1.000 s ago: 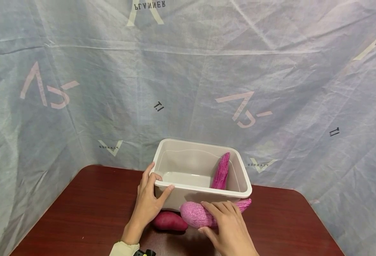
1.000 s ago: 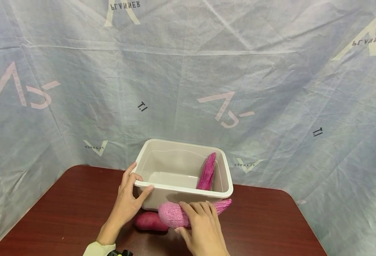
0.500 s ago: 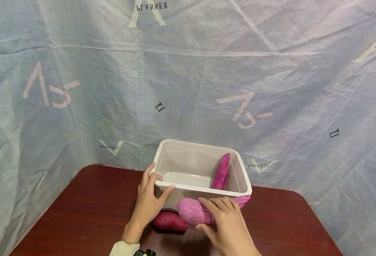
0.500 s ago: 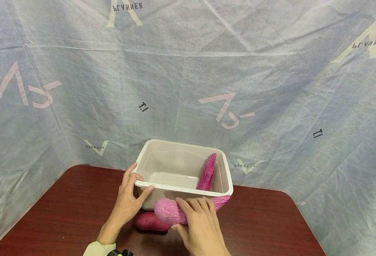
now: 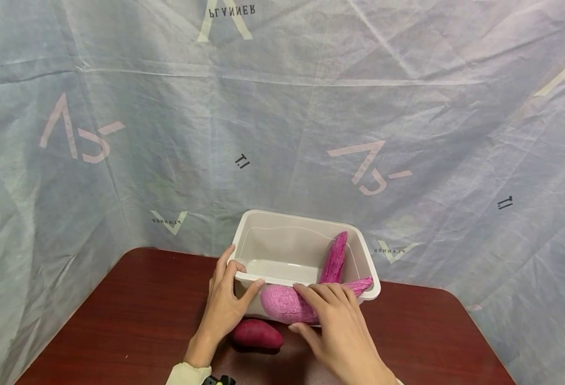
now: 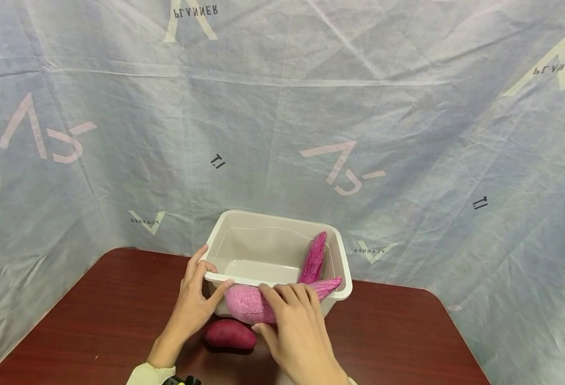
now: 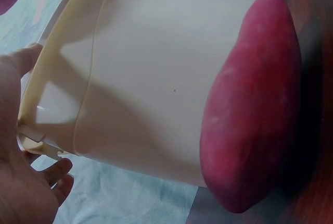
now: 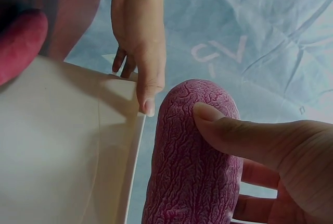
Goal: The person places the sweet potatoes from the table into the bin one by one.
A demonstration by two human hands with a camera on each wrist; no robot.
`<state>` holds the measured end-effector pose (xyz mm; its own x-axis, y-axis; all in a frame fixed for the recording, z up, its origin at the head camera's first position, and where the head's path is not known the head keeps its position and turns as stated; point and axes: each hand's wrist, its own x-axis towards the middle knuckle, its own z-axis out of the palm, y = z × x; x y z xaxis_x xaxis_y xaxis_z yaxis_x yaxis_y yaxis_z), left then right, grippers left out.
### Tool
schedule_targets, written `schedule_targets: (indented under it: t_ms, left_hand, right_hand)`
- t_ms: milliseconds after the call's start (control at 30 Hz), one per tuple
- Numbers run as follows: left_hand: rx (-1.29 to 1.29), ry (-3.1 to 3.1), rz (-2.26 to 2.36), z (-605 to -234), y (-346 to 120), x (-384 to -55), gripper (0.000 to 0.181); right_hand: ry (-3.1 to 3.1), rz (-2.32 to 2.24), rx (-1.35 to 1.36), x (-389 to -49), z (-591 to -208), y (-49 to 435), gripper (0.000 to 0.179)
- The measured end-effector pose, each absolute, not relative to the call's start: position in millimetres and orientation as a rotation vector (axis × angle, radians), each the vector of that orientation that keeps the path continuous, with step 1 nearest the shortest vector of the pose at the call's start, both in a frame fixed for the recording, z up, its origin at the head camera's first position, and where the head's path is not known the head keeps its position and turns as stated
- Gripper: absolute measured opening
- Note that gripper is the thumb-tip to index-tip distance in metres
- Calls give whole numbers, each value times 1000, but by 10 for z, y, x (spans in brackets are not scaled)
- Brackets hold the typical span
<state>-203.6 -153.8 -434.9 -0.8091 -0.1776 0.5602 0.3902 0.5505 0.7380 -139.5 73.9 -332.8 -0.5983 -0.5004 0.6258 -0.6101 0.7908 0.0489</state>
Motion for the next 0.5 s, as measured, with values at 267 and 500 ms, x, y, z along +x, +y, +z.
schedule_targets:
  t_ms: [267,500]
  left_hand:
    - [-191,-2193,-1213,-4351,-1550,-2033,37]
    - [-183,-2199,-1211,-4360,-1555,-2036,38]
  right_hand:
    - [-2308,235,824,-1512,-3267,663,62]
    - [-2339,274,818,-1616,-3272,581,60]
